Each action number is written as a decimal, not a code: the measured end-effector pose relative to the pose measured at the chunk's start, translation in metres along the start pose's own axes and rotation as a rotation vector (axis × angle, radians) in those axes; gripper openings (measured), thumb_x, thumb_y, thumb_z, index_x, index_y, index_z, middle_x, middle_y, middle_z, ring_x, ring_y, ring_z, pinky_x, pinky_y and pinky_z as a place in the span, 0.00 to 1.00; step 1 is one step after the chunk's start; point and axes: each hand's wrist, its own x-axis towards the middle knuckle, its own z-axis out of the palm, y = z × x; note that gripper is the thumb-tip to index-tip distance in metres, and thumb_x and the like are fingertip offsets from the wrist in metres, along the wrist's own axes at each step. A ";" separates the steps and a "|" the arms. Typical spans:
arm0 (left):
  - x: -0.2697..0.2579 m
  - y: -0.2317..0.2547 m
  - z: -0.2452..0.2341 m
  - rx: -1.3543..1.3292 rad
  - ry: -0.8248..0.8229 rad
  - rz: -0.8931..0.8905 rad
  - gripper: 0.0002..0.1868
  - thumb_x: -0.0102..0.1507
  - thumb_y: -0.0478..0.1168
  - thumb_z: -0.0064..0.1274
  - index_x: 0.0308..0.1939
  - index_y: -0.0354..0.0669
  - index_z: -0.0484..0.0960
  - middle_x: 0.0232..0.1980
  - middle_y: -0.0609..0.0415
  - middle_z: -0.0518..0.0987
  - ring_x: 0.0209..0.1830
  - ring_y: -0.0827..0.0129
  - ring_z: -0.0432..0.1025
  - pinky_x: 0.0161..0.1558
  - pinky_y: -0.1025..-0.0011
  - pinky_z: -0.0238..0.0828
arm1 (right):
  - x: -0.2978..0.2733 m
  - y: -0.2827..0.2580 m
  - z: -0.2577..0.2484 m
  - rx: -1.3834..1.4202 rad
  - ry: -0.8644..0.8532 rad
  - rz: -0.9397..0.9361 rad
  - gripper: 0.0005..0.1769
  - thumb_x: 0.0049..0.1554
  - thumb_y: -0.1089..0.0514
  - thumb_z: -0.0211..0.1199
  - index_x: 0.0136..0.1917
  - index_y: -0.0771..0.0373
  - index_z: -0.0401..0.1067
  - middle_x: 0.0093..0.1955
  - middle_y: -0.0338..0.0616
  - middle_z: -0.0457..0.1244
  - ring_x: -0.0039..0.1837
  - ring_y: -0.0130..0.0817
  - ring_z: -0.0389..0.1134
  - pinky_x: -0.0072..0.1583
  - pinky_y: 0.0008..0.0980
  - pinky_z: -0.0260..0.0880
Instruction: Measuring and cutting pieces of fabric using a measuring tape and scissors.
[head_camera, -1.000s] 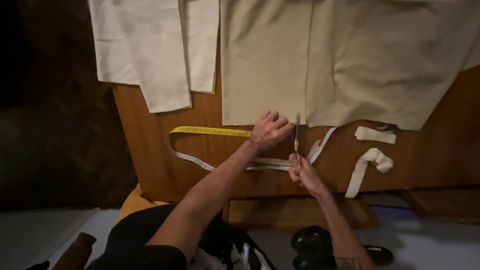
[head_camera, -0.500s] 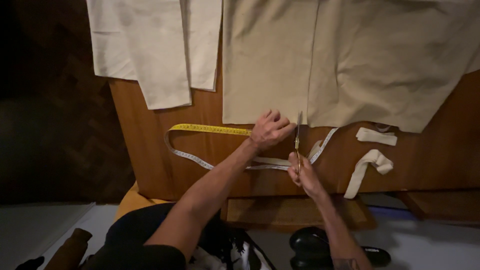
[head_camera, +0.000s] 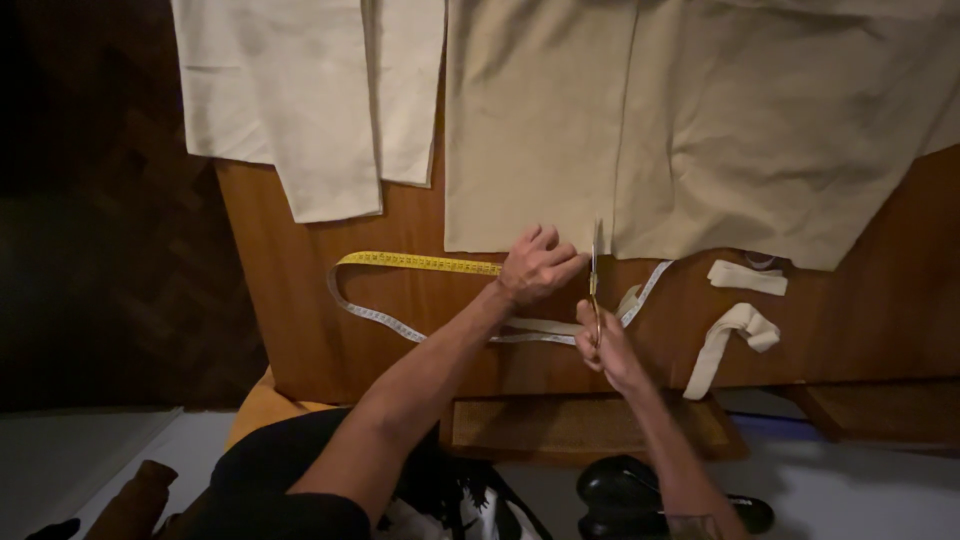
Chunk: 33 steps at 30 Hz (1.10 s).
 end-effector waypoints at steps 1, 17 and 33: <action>0.001 0.000 -0.001 -0.002 -0.001 0.006 0.15 0.57 0.39 0.58 0.48 0.46 0.87 0.35 0.60 0.75 0.38 0.65 0.69 0.40 0.67 0.65 | 0.000 -0.003 0.001 0.007 0.004 0.015 0.23 0.64 0.32 0.46 0.47 0.53 0.58 0.22 0.28 0.48 0.21 0.19 0.44 0.23 0.23 0.41; -0.003 -0.002 0.002 -0.040 -0.014 0.004 0.14 0.58 0.42 0.58 0.47 0.45 0.86 0.36 0.60 0.77 0.39 0.64 0.69 0.40 0.65 0.66 | 0.002 -0.014 0.007 0.032 0.031 0.048 0.25 0.61 0.31 0.50 0.53 0.54 0.61 0.22 0.26 0.47 0.21 0.18 0.43 0.23 0.23 0.40; -0.002 -0.002 0.001 -0.033 -0.004 -0.008 0.13 0.58 0.41 0.57 0.46 0.46 0.86 0.35 0.61 0.75 0.39 0.65 0.68 0.40 0.66 0.65 | 0.019 0.005 -0.006 0.064 0.029 0.005 0.15 0.68 0.48 0.42 0.62 0.57 0.60 0.23 0.30 0.48 0.22 0.19 0.45 0.24 0.23 0.42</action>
